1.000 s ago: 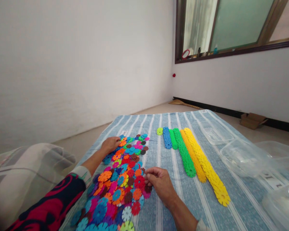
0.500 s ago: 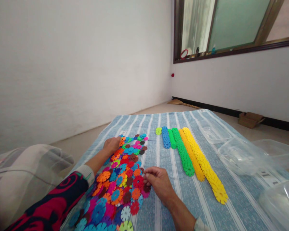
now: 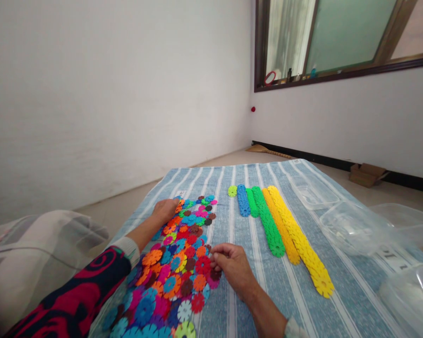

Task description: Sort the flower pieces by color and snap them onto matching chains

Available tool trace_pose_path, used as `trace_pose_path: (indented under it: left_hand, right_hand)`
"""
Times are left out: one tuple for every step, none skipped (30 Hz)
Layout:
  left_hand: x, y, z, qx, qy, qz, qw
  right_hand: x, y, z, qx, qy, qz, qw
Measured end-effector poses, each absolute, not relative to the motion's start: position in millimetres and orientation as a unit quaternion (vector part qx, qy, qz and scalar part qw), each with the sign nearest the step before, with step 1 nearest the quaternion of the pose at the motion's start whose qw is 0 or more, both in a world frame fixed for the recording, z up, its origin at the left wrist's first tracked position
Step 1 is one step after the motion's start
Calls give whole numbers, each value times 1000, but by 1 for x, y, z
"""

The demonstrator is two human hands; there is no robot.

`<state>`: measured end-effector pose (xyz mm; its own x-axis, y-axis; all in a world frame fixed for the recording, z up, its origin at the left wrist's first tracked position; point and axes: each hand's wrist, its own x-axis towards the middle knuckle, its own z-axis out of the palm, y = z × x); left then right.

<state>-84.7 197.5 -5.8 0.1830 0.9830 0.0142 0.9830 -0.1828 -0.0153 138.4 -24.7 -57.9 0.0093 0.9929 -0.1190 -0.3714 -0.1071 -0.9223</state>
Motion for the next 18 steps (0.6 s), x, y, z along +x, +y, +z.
trace_pose_path:
  left_hand:
    - [-84, 197, -5, -772, -635, 12, 22]
    - [-83, 197, -4, -776, -629, 25, 34]
    - [-83, 197, -4, -779, -624, 37, 46]
    - [-82, 196, -3, -781, -620, 46, 54]
    - [-81, 195, -2, -783, -617, 54, 61]
    - [-81, 195, -1, -784, -615, 59, 66]
    - [-80, 194, 0, -784, -613, 63, 70]
    - [-80, 193, 0, -785, -612, 64, 74]
    - [-79, 193, 0, -784, -612, 65, 76]
    - [-79, 193, 0, -785, -612, 63, 77]
    - [-79, 193, 0, -785, -612, 60, 77]
    - [-79, 193, 0, -785, -613, 57, 76]
    - [-79, 194, -1, -785, -613, 53, 72]
    - [-79, 195, -2, -785, -614, 48, 68]
    - [-79, 196, -2, -784, -616, 41, 61]
    - [-80, 197, -3, -783, -619, 33, 54]
    - [-81, 198, -4, -781, -623, 21, 44]
    - [-81, 199, -5, -777, -628, 9, 34]
  right_hand:
    - [138, -25, -58, -432, -359, 605, 564]
    - [138, -24, -58, -433, -358, 606, 564]
    - [138, -24, -58, -433, -357, 606, 563]
    - [138, -24, -58, -434, -357, 607, 562]
    - [138, -24, -58, -435, -357, 606, 562]
    - [138, -24, -57, -436, -357, 606, 561]
    - [138, -24, -57, -436, -358, 606, 561]
    - [139, -24, -57, -435, -359, 606, 561]
    - [139, -25, -57, -435, -359, 606, 562]
    - [139, -25, -57, -434, -358, 605, 563]
    - [139, -25, -57, -434, -358, 605, 563]
    - [139, -25, -57, -435, -358, 604, 564]
    - [138, -25, -57, -435, -357, 604, 564]
    - [138, -25, -57, -436, -357, 603, 564]
    - [138, -25, -57, -436, -357, 603, 564]
    - [138, -25, -57, -436, -358, 604, 563]
    - [138, -25, -57, -436, -359, 603, 563]
    - [138, -25, -57, -435, -360, 603, 564]
